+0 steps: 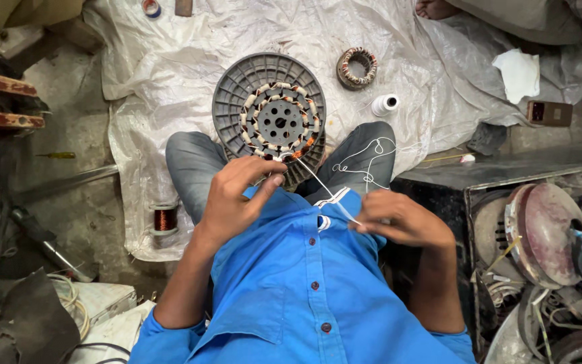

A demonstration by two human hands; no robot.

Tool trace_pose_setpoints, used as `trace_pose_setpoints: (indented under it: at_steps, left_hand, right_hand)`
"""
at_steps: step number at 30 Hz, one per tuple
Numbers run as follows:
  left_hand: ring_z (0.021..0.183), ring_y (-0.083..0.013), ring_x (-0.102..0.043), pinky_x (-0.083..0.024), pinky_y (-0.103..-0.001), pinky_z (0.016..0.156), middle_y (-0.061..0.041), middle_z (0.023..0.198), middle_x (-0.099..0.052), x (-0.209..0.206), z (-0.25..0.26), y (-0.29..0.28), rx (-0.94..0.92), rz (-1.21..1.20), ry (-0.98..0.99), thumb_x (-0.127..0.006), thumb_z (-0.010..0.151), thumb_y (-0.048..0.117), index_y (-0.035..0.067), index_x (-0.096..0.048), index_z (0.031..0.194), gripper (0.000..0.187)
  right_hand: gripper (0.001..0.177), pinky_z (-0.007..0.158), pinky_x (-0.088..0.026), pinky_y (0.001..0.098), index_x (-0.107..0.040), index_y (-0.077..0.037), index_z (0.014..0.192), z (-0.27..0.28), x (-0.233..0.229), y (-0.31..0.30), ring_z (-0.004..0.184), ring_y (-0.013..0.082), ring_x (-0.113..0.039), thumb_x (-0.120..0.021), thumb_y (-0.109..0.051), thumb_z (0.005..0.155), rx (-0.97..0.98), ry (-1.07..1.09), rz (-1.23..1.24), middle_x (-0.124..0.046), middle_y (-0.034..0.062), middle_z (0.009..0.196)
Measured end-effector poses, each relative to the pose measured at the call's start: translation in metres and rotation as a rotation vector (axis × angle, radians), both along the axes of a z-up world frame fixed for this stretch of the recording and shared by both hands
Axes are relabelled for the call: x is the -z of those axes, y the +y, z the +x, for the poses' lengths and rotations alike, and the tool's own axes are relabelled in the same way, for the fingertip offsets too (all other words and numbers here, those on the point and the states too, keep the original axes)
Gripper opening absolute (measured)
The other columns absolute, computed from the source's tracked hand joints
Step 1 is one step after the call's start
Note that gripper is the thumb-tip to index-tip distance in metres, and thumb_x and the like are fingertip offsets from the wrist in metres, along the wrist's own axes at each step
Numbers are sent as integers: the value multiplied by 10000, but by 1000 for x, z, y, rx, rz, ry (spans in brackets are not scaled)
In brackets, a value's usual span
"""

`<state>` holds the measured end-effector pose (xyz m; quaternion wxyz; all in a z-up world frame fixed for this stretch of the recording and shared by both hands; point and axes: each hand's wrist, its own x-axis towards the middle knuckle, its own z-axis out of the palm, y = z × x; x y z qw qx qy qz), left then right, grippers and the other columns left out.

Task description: The person sits on the floor and ties white string around copper windings on a motor stator. They repeatedly pull the string, wrap it around the windings, and tie knots to secure the coils.

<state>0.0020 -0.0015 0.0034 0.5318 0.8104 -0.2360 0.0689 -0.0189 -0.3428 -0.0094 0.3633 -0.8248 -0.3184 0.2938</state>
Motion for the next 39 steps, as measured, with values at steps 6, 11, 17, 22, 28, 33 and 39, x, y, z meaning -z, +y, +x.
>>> trace_pose_setpoints:
  at_steps: [6, 11, 17, 22, 28, 33, 39]
  left_hand:
    - [882, -259, -724, -565, -369, 754, -85, 961, -734, -11, -3, -10, 200, 107, -25, -700, 926, 36, 52, -700, 1150, 224]
    - [889, -260, -704, -558, -380, 766, -87, 999, -726, -15, -3, -16, 197, 183, -166, -696, 898, 79, 59, -697, 1167, 270]
    - [845, -236, -643, -482, -382, 719, -57, 937, -688, -13, 1, -11, 14, 350, -214, -765, 905, 147, 66, -729, 1158, 268]
    - [1034, -240, -612, -475, -389, 867, -37, 1070, -668, -8, 4, -16, -154, 407, -372, -753, 851, 149, 138, -728, 1109, 259]
    - [889, -223, -601, -473, -374, 746, -18, 919, -636, 5, -9, -21, 159, 377, -345, -774, 816, 116, 154, -767, 1135, 321]
    - [894, -219, -611, -479, -377, 758, -38, 991, -656, 17, -25, -12, 118, 283, -333, -747, 847, 124, 55, -721, 1195, 355]
    - [927, -245, -635, -505, -390, 781, -59, 992, -657, 37, -32, -20, 166, 368, -305, -715, 824, 69, 70, -723, 1119, 295]
  right_hand:
    - [481, 970, -492, 483, -643, 6, 1290, 18, 35, 59, 1144, 376, -626, -747, -284, 920, 472, -516, 186, -661, 167, 1250]
    - [267, 800, -509, 433, -656, -23, 989, 27, 65, 110, 900, 357, -650, -792, -166, 809, 410, -389, 157, -657, 148, 904]
    - [195, 709, -470, 404, -713, -46, 1100, -8, 26, 95, 727, 267, -607, -738, -93, 912, 252, -503, 190, -596, 80, 738]
    - [305, 699, -478, 387, -765, -88, 1178, -20, -15, 85, 718, 221, -605, -758, -103, 874, 70, -497, 235, -625, 34, 726]
    - [248, 813, -537, 399, -755, -60, 1108, -29, -22, 77, 821, 260, -654, -764, -216, 915, -80, -373, 473, -645, 75, 836]
    - [320, 808, -554, 313, -719, -42, 1105, -8, 18, 77, 871, 167, -687, -573, -310, 1006, 388, 21, 577, -720, 36, 901]
    - [271, 733, -562, 231, -697, 19, 1180, 7, 66, 114, 831, 66, -667, -635, -177, 1003, 681, 294, 456, -741, 25, 906]
